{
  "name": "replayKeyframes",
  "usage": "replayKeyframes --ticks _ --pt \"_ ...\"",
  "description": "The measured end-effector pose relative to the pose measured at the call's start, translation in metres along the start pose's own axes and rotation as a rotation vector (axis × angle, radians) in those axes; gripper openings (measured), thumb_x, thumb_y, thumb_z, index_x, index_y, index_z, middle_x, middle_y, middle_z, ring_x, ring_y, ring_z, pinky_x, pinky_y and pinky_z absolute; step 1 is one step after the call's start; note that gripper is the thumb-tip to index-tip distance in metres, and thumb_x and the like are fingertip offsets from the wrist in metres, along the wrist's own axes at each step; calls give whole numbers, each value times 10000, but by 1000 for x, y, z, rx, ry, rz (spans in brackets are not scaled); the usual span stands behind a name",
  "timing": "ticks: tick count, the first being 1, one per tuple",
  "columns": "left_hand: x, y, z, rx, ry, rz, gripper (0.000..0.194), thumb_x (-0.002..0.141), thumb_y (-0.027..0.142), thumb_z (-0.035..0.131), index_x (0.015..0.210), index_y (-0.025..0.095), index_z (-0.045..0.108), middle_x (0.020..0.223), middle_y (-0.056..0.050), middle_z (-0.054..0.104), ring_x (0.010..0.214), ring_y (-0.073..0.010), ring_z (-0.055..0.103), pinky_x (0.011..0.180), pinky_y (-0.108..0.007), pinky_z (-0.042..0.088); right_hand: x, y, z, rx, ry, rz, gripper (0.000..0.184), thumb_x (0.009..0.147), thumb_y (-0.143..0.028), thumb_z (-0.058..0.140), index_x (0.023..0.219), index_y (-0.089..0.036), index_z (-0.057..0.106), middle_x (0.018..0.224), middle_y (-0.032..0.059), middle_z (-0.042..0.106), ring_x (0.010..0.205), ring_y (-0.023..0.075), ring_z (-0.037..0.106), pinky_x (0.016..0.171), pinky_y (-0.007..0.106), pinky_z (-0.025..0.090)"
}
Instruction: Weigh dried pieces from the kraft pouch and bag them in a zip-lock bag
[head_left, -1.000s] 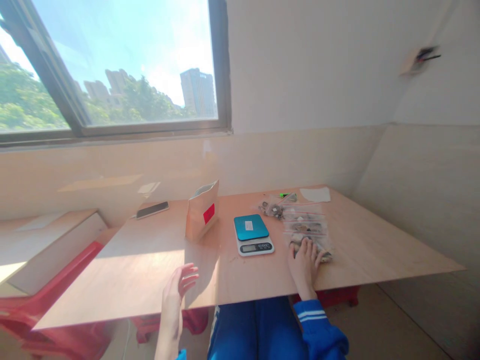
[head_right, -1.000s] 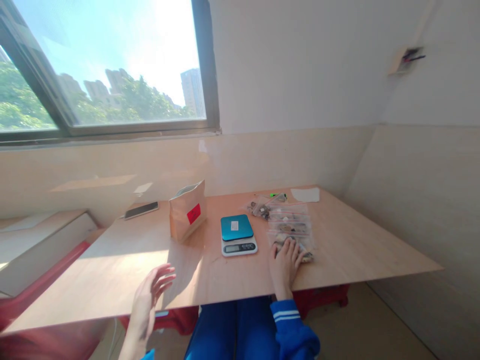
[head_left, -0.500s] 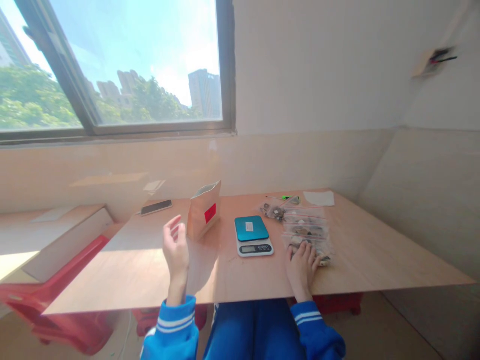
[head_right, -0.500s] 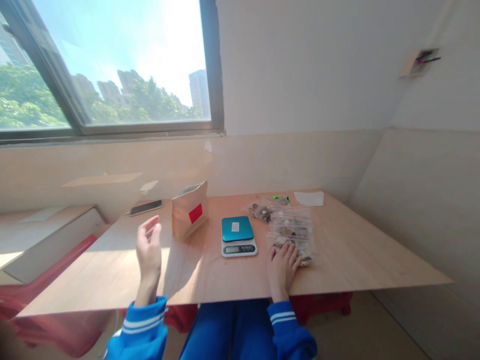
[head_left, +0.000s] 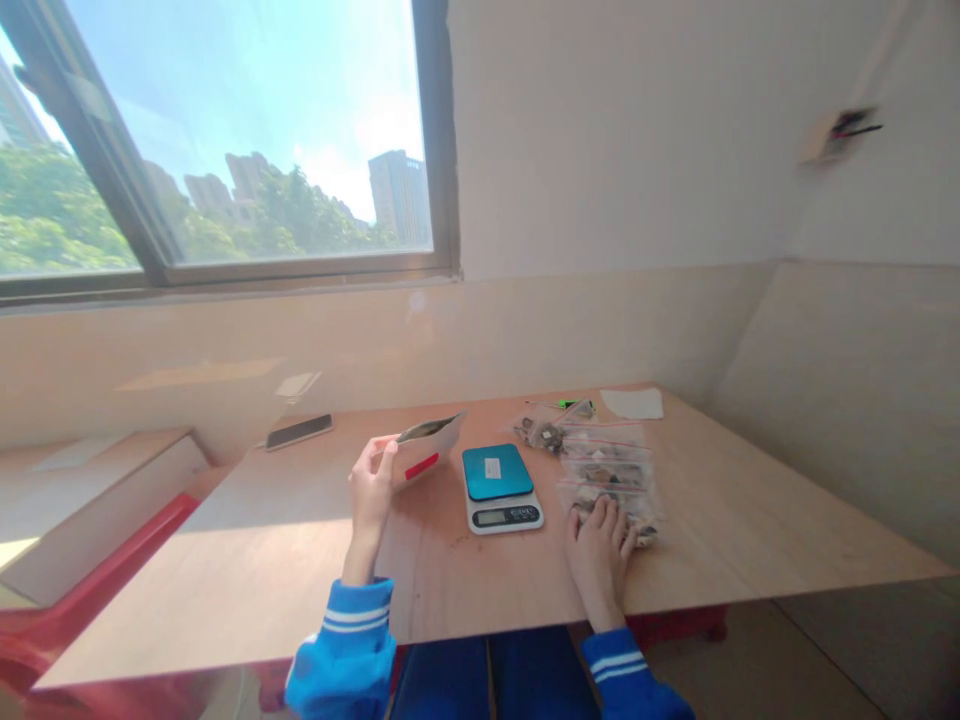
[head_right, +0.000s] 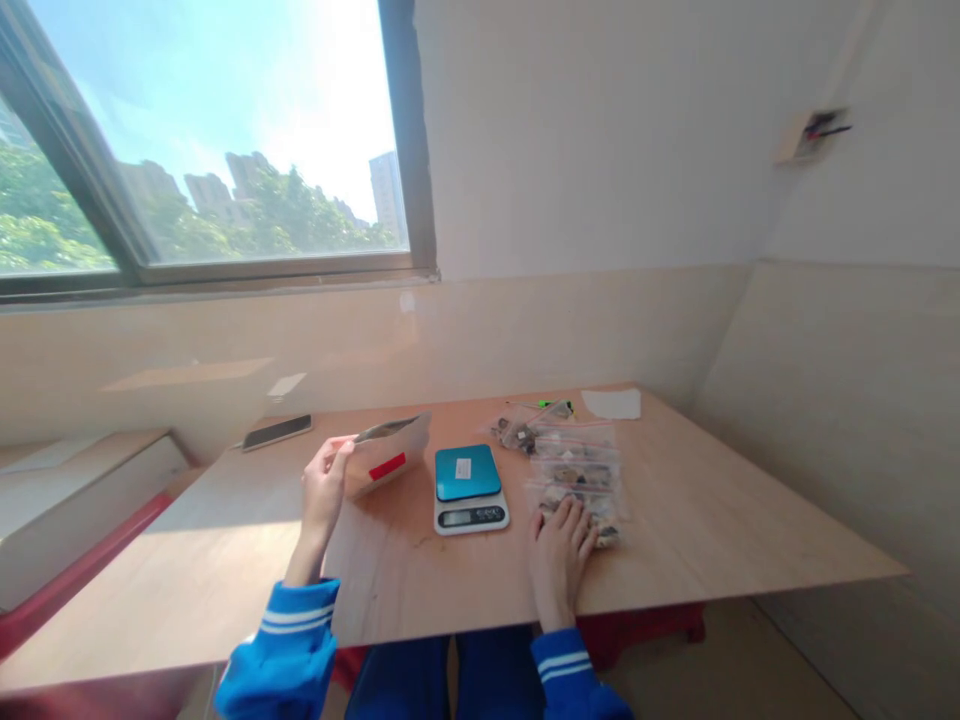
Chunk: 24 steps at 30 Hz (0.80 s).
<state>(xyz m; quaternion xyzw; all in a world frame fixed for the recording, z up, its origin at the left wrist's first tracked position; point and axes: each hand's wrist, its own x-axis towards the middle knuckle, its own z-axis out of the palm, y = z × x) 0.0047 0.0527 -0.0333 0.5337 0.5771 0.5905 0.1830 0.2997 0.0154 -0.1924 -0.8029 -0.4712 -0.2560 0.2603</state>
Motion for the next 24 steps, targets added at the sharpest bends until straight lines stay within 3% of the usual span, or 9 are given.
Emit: replayKeyframes --ticks 4,8,12,15,18,21,24 --pt "-39 -8 -9 -124 -85 10 338 840 487 510 947 216 682 1034 -59 723 1063 -254 626 976 -372 417 1 0 1 82 -17 16 559 917 -294 332 1290 108 442 1280 335 512 1242 410 440 1066 542 260" --pt "-60 -23 -11 -162 -47 43 310 852 456 533 947 212 698 1190 -75 673 1261 -248 503 1102 -380 297 4 1 -10 237 11 132 626 859 -334 417 1359 40 366 1361 294 448 1249 396 428 1023 550 319" --pt "-64 -28 -12 -191 -54 26 322 867 451 528 1007 213 693 1265 -83 633 1280 -235 486 1095 -375 318 6 -1 -29 278 -74 213 657 826 -325 441 1424 -79 322 1464 202 377 1193 396 466 950 565 378" --pt "-62 -21 -18 -197 -101 4 334 858 463 538 1009 207 691 1198 -81 670 1197 -235 557 1058 -365 363 5 -4 -39 255 -129 204 614 847 -317 416 1429 -132 353 1497 160 353 1158 393 484 913 568 393" --pt "-61 -9 -29 -193 -75 -54 369 837 494 549 982 185 692 1080 -85 714 1080 -245 619 991 -363 421 6 -2 -44 238 -172 164 568 896 -335 371 1435 -160 365 1516 139 334 1090 370 527 850 516 428" --pt "-59 0 -38 -193 -71 -54 375 835 498 547 964 178 692 1016 -81 723 1034 -243 634 949 -354 449 17 7 -47 226 -215 78 502 933 -297 323 1402 -150 428 1421 157 472 1012 323 566 821 445 434" --pt "-51 2 -40 -209 -102 -28 362 836 492 553 978 183 676 1026 -80 710 1040 -238 630 956 -359 451 37 23 -48 152 -258 60 445 926 -216 322 1301 -144 549 1124 160 672 1006 334 553 833 454 408"
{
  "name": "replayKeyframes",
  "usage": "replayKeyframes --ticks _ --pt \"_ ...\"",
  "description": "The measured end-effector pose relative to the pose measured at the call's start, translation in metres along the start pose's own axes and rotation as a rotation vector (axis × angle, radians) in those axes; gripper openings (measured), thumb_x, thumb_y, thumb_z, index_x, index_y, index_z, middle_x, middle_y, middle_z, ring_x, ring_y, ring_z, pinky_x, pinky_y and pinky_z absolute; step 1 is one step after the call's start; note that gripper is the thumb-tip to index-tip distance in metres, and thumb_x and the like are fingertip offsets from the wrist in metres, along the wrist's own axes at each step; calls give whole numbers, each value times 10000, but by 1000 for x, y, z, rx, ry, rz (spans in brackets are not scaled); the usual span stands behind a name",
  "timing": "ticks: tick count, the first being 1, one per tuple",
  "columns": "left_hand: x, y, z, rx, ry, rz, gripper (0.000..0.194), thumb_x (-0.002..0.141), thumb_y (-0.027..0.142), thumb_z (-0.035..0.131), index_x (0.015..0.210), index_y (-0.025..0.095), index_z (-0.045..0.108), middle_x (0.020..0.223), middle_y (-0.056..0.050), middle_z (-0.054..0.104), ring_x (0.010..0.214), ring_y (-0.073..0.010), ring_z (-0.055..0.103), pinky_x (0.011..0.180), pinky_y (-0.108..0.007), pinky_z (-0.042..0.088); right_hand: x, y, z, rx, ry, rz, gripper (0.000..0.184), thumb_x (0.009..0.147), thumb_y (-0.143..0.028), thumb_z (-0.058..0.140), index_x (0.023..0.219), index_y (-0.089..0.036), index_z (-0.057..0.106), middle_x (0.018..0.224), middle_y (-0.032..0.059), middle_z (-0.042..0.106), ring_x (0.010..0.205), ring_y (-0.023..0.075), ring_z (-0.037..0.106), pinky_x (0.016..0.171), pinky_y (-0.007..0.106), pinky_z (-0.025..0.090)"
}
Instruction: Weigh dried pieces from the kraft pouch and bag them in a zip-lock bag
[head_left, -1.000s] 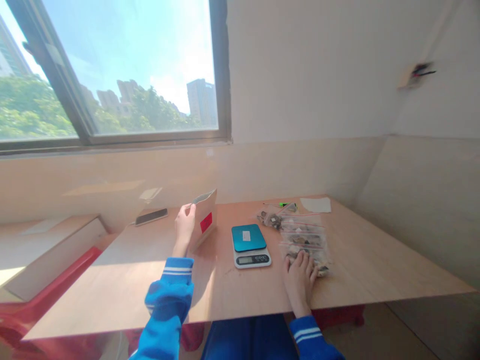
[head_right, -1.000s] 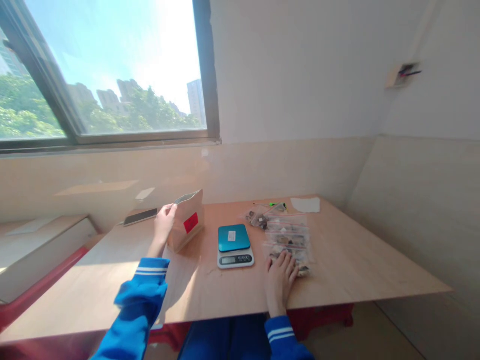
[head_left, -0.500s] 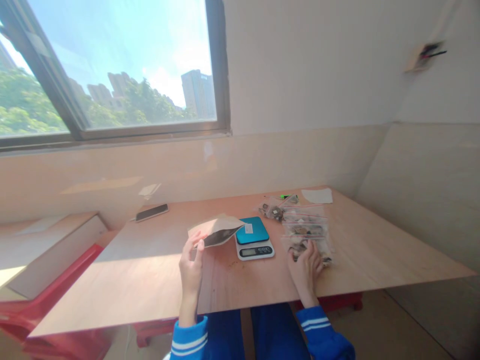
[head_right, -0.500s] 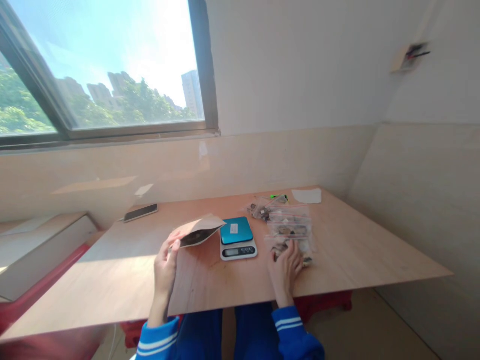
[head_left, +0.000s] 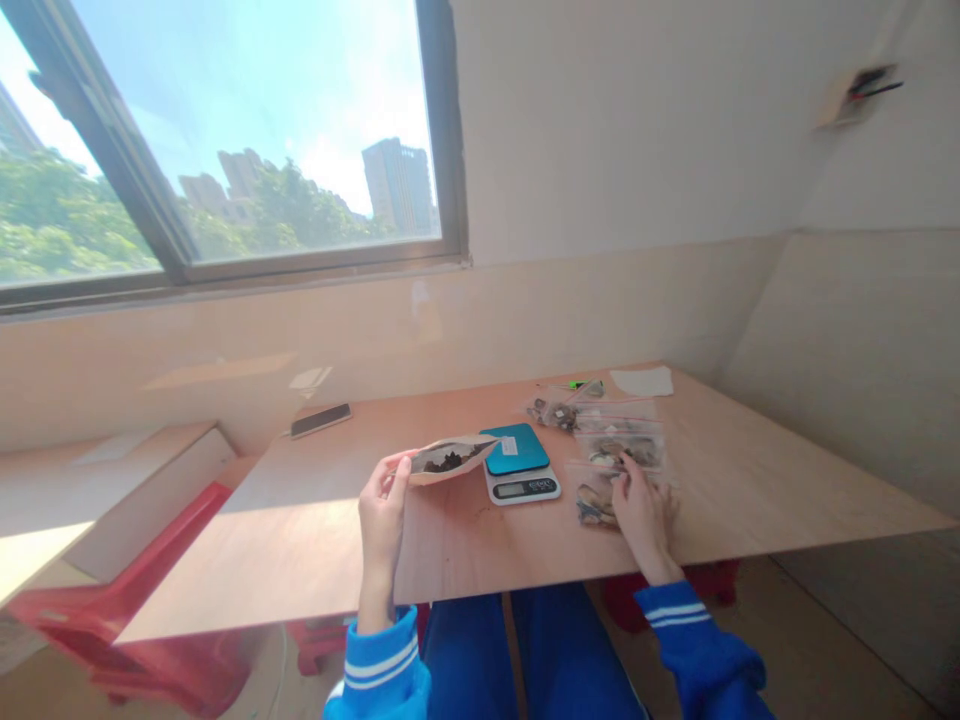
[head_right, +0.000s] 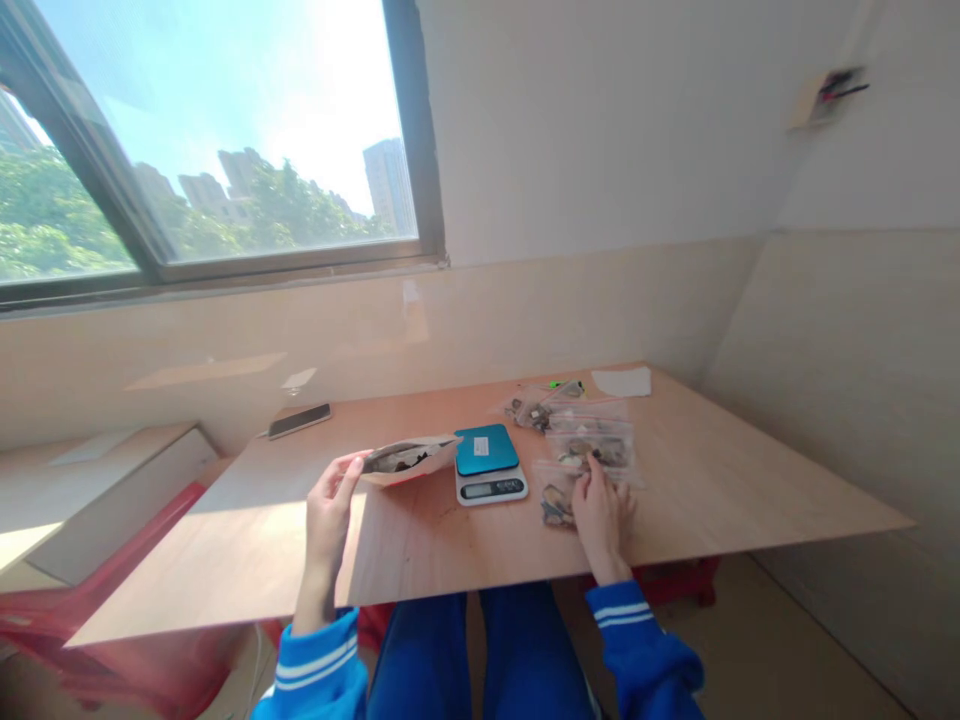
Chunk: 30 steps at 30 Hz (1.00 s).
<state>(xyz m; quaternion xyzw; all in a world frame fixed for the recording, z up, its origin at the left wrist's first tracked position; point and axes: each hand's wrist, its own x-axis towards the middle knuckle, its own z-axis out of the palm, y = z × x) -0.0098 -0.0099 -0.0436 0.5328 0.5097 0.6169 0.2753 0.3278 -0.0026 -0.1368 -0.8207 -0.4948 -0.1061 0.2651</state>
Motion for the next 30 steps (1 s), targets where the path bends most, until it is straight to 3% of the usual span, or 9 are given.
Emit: replayKeyframes --ticks 5,11,14,17,20,23,25,27,30 --pt "27 -13 16 -29 10 -103 439 890 497 460 1171 170 545 1265 -153 591 1223 -260 534 1074 -426 364 31 24 -8 -161 -145 -29 370 874 -194 438 1186 -148 632 1149 164 648 1086 369 509 841 493 392" --pt "42 -25 30 -47 49 -98 568 935 511 346 1409 217 242 1576 -131 175 1463 -206 143 1152 -342 256 35 32 -26 -209 -240 -15 208 849 -261 536 889 -201 731 1060 153 651 1070 370 537 847 499 394" --pt "33 -27 28 -32 78 -101 621 922 530 356 1432 216 193 1600 -116 64 1474 -205 26 1182 -335 159 29 27 -45 -95 -262 -30 168 827 -256 549 846 -197 706 1009 132 675 1006 339 593 825 467 430" --pt "17 -31 26 10 125 -93 712 899 511 413 1447 146 141 1595 -173 -4 1472 -234 -50 1194 -393 50 18 16 -65 223 -368 -102 125 804 -257 549 776 -195 653 857 85 709 832 253 658 735 350 477" --pt "-3 -34 26 27 181 -111 684 869 466 484 1406 141 212 1558 -217 136 1465 -266 105 1181 -437 141 3 -6 -82 453 -398 -149 134 795 -313 545 742 -216 622 778 59 715 742 230 671 677 317 489" --pt "-25 -33 29 -2 228 -166 476 837 452 530 1218 185 428 1370 -176 449 1289 -274 454 1067 -459 365 -13 -43 -94 598 -339 -155 146 804 -327 516 764 -227 614 799 72 726 806 248 687 687 323 498" --pt "-40 -26 34 -96 102 -221 362 846 497 483 1013 181 544 1063 -120 636 989 -249 644 892 -433 500 -27 -72 -97 696 -329 -148 156 822 -345 503 784 -230 602 834 69 727 836 245 691 691 320 503" --pt "-52 -18 40 -235 -57 -311 430 816 578 469 847 164 579 763 -79 667 687 -221 667 667 -378 545 -44 -101 -99 788 -331 -170 162 844 -350 492 820 -226 592 861 68 722 836 232 689 703 316 508" --pt "-64 -8 47 -390 -204 -367 444 776 587 544 820 153 623 784 -92 703 664 -210 675 608 -328 539 -71 -134 -102 901 -436 -305 177 890 -344 478 900 -221 605 885 50 704 799 193 669 726 302 510"
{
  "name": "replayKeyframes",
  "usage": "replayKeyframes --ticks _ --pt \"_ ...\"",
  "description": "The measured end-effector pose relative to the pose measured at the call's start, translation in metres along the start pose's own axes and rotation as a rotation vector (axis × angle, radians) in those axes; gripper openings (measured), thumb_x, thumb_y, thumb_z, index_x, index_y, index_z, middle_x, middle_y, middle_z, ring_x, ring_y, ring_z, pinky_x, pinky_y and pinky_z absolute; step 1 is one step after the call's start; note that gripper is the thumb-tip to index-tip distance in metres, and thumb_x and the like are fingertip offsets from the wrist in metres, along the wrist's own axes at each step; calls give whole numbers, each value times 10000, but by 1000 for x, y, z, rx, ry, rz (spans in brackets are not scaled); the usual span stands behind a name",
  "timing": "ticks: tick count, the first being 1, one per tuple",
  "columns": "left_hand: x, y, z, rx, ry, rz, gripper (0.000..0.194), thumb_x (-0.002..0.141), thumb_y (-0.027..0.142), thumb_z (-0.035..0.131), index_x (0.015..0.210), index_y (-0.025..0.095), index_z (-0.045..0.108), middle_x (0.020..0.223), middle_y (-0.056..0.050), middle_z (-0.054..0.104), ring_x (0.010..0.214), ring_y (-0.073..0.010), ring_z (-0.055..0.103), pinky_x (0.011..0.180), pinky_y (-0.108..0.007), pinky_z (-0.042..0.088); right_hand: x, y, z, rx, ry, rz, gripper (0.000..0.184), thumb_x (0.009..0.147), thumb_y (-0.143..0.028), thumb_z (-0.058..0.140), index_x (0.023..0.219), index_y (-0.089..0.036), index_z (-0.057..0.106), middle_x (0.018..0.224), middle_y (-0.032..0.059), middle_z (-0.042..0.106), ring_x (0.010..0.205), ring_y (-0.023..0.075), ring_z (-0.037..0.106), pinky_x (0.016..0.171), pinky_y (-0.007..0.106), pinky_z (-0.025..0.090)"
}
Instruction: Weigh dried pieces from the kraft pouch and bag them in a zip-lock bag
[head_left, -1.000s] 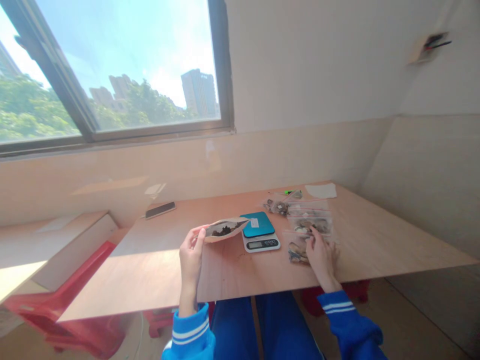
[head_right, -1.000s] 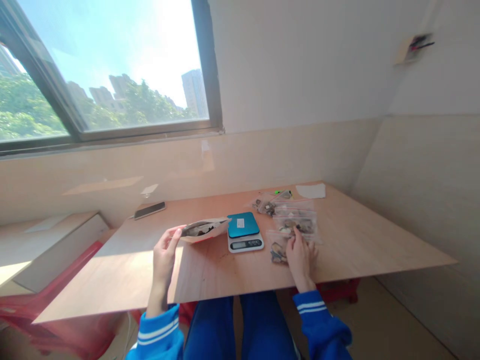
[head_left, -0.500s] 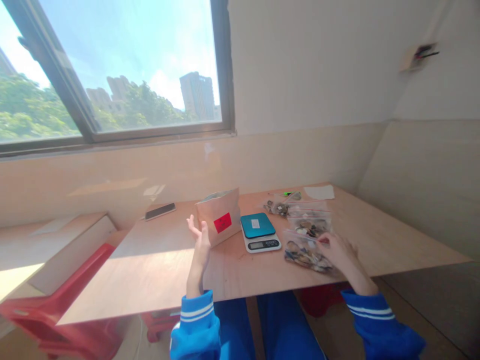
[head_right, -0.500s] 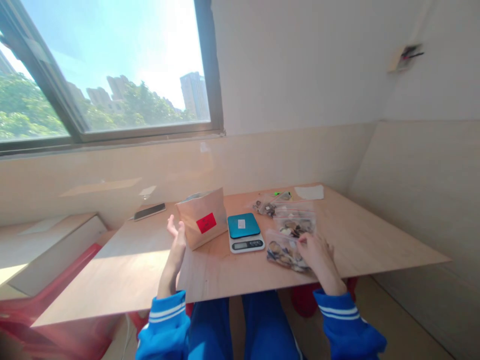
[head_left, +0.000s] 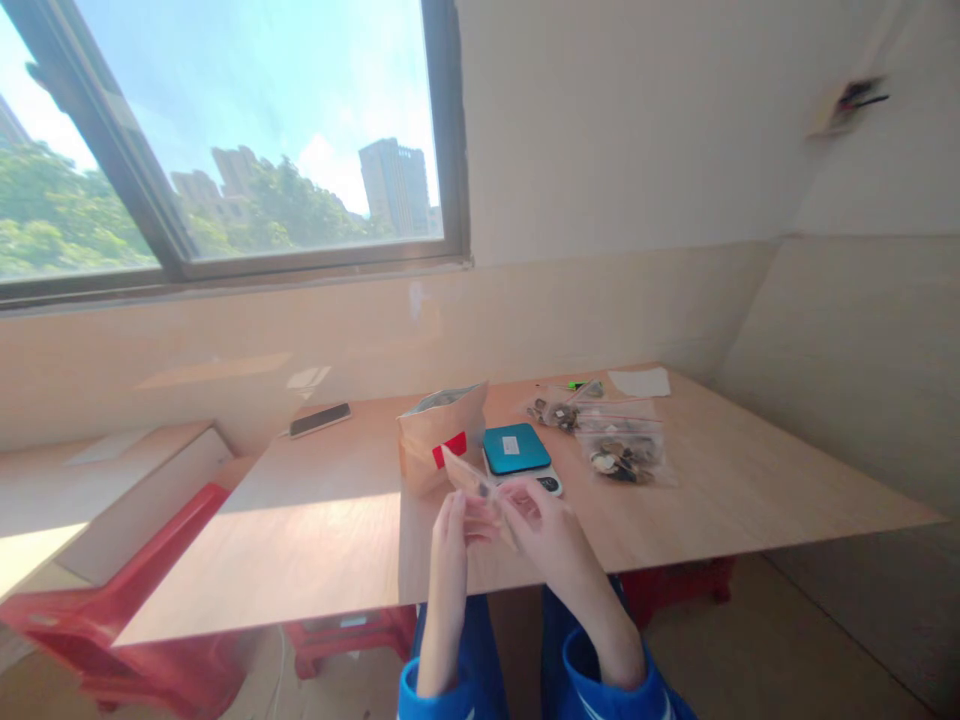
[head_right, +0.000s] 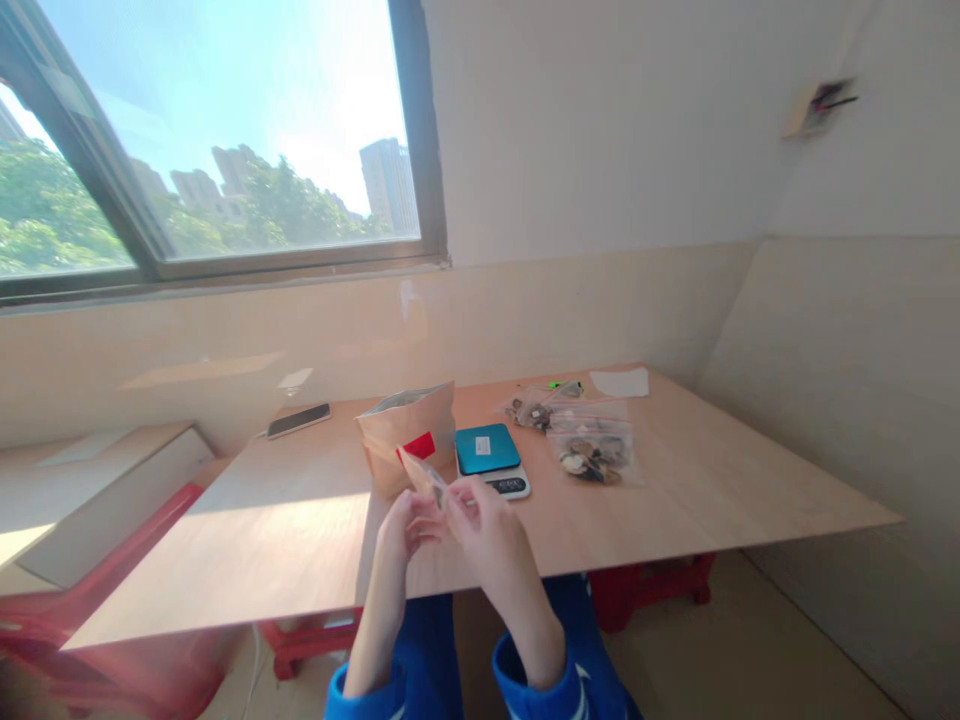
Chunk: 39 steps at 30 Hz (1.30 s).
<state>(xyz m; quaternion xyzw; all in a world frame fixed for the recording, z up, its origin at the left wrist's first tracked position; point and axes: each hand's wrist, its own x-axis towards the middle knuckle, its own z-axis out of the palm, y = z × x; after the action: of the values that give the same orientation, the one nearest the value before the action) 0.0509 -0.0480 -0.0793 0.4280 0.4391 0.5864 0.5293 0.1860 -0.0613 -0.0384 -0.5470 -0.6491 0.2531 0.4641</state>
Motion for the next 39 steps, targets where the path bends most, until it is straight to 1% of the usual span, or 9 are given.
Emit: replayKeyframes --ticks 3,6,9,13,17,27,30,35,39 --pt "-4 -4 1 -53 91 3 441 740 567 609 923 168 643 931 -104 719 817 -226 692 681 -325 549 -10 -12 14 39 -134 -109 143 902 -272 494 948 -216 618 955 45 679 898 181 642 785 285 498" --pt "-1 -9 -2 -74 162 -28 510 705 601 626 966 164 642 915 -94 719 824 -225 691 695 -323 547 -14 -11 14 59 -194 -131 145 916 -270 499 947 -216 630 964 36 668 930 173 629 825 281 483" --pt "2 -11 -2 -62 134 -46 584 629 648 665 916 140 645 757 -65 703 688 -217 677 618 -319 538 -12 -2 13 88 -166 -46 172 924 -346 501 969 -213 599 909 29 674 856 168 647 768 273 495" --pt "1 -9 -1 112 80 45 472 653 621 663 787 168 660 660 -37 667 644 -201 637 600 -299 519 -10 7 16 25 -107 -4 229 885 -355 560 1062 -210 569 884 27 675 809 177 643 724 280 499" --pt "-3 -8 -4 256 40 132 374 755 547 607 699 178 642 618 -16 622 632 -180 594 589 -267 481 -9 8 16 -29 -117 -91 125 883 -283 558 882 -204 654 852 23 678 803 171 626 745 278 478" --pt "-1 -10 -13 377 5 199 404 809 503 551 563 185 513 540 21 492 566 -131 463 557 -237 383 -8 7 20 -15 -105 -101 212 878 -289 546 732 -195 669 743 15 684 720 162 622 707 265 451" --pt "-4 -7 -13 389 -54 211 411 813 522 539 579 183 543 554 8 530 582 -141 484 573 -240 391 -6 9 22 -40 -35 -76 161 831 -246 561 703 -197 646 709 13 684 706 174 629 695 273 455" --pt "-13 6 -10 444 -217 158 463 844 540 494 567 178 576 572 -13 569 599 -157 519 575 -242 393 -1 24 11 -26 286 41 177 823 -339 533 739 -205 613 668 19 673 623 183 624 615 280 468" --pt "-13 11 -14 510 -166 137 482 831 569 490 571 176 595 521 -1 545 557 -156 515 531 -244 361 1 43 -7 86 451 131 283 824 -453 526 797 -191 631 717 57 694 638 200 631 598 296 488"
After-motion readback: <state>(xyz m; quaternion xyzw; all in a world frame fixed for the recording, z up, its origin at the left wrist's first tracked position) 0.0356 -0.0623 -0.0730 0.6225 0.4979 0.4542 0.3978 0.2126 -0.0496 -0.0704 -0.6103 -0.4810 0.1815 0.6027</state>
